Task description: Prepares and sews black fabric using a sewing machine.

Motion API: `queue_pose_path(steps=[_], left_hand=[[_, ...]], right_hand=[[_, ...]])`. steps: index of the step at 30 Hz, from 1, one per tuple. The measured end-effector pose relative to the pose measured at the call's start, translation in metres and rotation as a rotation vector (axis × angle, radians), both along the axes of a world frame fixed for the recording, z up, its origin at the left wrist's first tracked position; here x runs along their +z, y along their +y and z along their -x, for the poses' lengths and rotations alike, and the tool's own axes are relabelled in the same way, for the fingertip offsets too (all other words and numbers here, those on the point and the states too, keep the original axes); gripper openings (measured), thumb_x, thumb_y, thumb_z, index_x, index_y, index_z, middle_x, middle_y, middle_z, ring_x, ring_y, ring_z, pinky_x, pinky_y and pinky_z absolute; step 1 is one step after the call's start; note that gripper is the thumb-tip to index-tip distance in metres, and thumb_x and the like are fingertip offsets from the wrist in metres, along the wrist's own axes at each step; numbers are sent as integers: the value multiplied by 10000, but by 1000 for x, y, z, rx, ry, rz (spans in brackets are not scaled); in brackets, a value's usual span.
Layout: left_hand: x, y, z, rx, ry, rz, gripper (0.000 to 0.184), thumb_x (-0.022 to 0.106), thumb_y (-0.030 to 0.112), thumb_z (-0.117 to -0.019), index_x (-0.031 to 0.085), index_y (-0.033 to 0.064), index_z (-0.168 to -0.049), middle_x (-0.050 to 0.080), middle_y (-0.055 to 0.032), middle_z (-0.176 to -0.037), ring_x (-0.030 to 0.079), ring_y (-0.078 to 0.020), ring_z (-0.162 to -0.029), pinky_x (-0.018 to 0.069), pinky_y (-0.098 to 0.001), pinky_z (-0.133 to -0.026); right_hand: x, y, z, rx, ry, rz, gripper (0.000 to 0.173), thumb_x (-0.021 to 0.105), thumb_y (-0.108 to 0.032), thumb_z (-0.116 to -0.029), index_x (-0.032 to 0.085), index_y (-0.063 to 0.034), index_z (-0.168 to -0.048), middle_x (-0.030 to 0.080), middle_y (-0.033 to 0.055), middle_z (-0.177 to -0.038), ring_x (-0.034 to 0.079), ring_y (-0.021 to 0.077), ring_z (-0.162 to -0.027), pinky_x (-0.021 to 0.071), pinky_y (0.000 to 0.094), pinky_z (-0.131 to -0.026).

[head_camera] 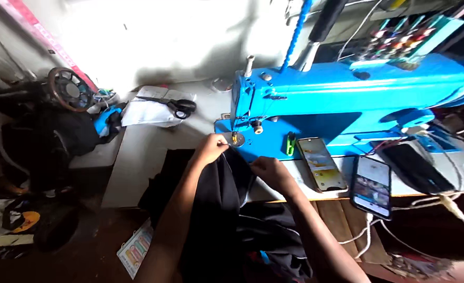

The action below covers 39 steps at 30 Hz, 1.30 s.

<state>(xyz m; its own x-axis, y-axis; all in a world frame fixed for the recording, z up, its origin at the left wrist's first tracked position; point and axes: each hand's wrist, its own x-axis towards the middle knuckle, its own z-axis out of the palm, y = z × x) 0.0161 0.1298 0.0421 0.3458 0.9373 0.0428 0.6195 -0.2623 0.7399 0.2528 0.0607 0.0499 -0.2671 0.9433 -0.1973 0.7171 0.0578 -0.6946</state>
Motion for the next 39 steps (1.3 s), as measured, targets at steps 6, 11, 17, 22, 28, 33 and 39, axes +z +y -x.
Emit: queue_pose_path(steps=[6, 11, 17, 22, 28, 33, 39], left_hand=[[6, -27, -15, 53, 16, -40, 165, 688, 141, -974, 728, -9, -1030, 730, -162, -965, 707, -288, -903, 566, -514, -852], [6, -32, -19, 53, 17, -28, 128, 691, 121, -964, 720, -1, -989, 719, -162, -900, 705, -301, -867, 562, -530, -810], [9, -66, 12, 107, -18, -82, 426, 752, 213, -932, 634, 9, -1287, 682, -177, -1180, 675, -292, -1061, 557, -491, -931], [9, -139, 65, 437, 95, -162, 312, 696, 275, -962, 712, 38, -1164, 697, -132, -1160, 704, -245, -974, 589, -456, -853], [-13, -215, 76, 738, 281, -234, 399, 745, 316, -915, 726, 17, -1177, 700, -213, -1184, 671, -403, -1095, 509, -615, -920], [-32, -231, 90, 866, 196, -310, 387, 704, 282, -948, 718, 5, -1218, 703, -207, -1179, 664, -386, -1091, 497, -598, -928], [-19, -215, 101, 949, 179, -251, 415, 664, 401, -968, 761, 19, -1102, 716, -184, -1049, 672, -369, -986, 481, -616, -901]], right_hand=[[4, 21, 3, 60, 172, -97, 368, 681, -244, -992, 669, 17, -1251, 705, 187, -1168, 697, 276, -919, 561, 473, -855], [2, 38, 31, -12, 279, -73, 177, 647, -145, -1012, 724, -22, -1114, 715, 75, -838, 607, 82, -563, 545, 278, -581], [-20, 39, 32, 25, 379, -117, 180, 587, -80, -1027, 670, 39, -1134, 732, 134, -969, 747, 176, -805, 638, 374, -808], [-28, 38, 27, 29, 331, -185, 170, 605, -99, -1018, 686, 11, -1121, 731, 118, -956, 729, 163, -797, 622, 374, -802], [-29, 37, 28, 26, 267, -244, 180, 612, -125, -1011, 701, -5, -1112, 730, 102, -922, 710, 143, -782, 603, 369, -782], [-30, 36, 27, 25, 272, -248, 216, 602, -151, -1016, 685, 10, -1134, 723, 102, -920, 699, 107, -772, 598, 330, -769], [-29, 35, 30, 13, 258, -246, 239, 590, -178, -1028, 686, 11, -1137, 726, 118, -922, 706, 118, -776, 597, 340, -778]])
